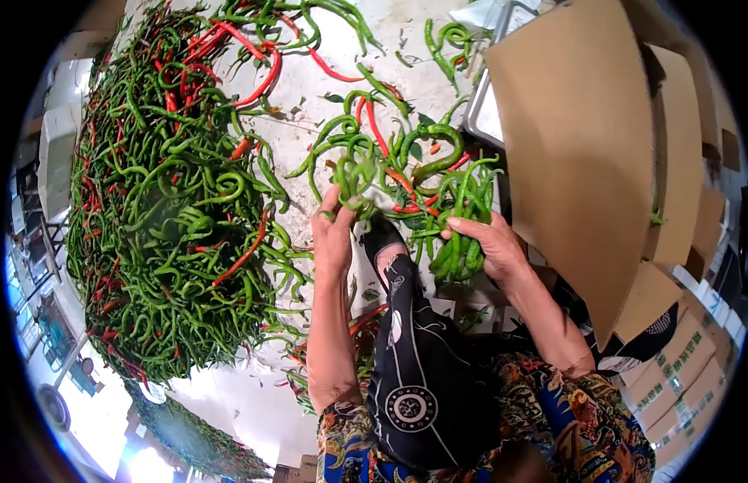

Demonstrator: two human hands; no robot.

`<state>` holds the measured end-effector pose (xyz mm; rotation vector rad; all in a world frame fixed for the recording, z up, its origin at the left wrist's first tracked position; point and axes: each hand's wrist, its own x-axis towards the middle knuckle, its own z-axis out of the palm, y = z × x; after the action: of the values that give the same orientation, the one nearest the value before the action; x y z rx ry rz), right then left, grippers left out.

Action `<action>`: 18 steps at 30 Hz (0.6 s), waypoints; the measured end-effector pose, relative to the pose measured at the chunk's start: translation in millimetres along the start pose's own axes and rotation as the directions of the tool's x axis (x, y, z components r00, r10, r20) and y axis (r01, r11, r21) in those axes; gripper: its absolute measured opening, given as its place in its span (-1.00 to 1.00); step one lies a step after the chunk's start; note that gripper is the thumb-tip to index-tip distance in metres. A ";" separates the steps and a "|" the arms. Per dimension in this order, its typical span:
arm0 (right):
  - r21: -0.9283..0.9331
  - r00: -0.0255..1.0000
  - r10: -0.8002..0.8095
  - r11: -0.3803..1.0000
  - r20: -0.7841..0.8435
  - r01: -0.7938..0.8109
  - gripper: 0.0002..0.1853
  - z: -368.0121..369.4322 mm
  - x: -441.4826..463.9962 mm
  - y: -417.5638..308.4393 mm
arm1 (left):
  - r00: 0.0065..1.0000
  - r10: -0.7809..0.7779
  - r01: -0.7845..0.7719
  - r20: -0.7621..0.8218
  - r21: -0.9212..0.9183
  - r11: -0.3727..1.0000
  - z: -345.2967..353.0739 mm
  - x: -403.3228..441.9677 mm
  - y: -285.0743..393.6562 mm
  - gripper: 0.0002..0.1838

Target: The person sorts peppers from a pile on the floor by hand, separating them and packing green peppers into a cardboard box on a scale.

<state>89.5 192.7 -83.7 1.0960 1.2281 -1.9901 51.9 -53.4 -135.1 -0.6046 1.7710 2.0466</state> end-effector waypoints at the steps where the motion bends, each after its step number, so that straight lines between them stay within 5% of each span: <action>1: 0.017 0.999 -0.027 0.999 0.018 0.027 -0.58 2.6 -1.6 -1.4 | 1.000 0.026 -0.027 0.007 0.097 0.995 8.0 -8.8 11.3 -0.64; 2: 0.034 0.998 -0.054 0.998 0.032 0.053 -0.58 5.5 -4.1 -2.6 | 0.999 0.050 -0.053 0.019 0.190 0.980 15.0 -15.7 15.5 -0.63; 3: 0.060 0.997 -0.067 0.996 0.032 0.065 -0.60 11.5 -9.6 -8.2 | 0.976 0.199 -0.219 0.092 0.390 0.894 18.9 -19.4 6.3 -0.63; 4: 0.083 0.991 -0.129 0.989 0.041 0.126 -0.61 16.0 -8.6 -7.4 | 0.898 0.351 -0.433 0.263 0.395 0.811 27.5 -21.7 6.0 -0.57; 6: 0.172 0.945 -0.256 0.959 0.204 0.223 -0.64 22.5 -18.2 -15.5 | 0.816 0.245 -0.476 0.524 0.368 0.798 50.4 -40.4 20.6 -0.44; 8: 0.184 0.954 -0.268 0.953 0.134 0.241 -0.66 20.6 -13.9 -13.7 | 0.685 0.435 -0.720 0.584 0.452 0.526 73.2 -48.2 15.2 -0.27; 10: 0.232 0.953 -0.267 0.945 0.147 0.229 -0.65 16.0 -5.6 -15.5 | 0.653 0.373 -0.749 0.659 0.492 0.444 73.5 -51.3 34.1 -0.27; 13: 0.261 0.944 -0.294 0.933 0.151 0.249 -0.67 3.5 2.4 -18.7 | 0.678 0.244 -0.629 0.693 0.376 0.680 54.3 -54.4 56.6 -0.34; 16: 0.407 0.920 -0.280 0.901 0.275 0.152 -0.67 -1.8 -7.3 -30.9 | 0.898 0.139 -0.251 0.418 0.227 0.941 4.2 -44.8 39.0 -0.49; 18: 0.485 0.893 -0.257 0.873 0.369 0.051 -0.66 -4.9 -9.4 -31.2 | 0.952 0.117 -0.232 0.284 0.415 0.880 -27.4 -36.8 27.5 -0.58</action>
<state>71.6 210.9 -62.8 0.7066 0.6375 -2.5645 70.3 -84.3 -95.6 -0.0427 2.0952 1.6385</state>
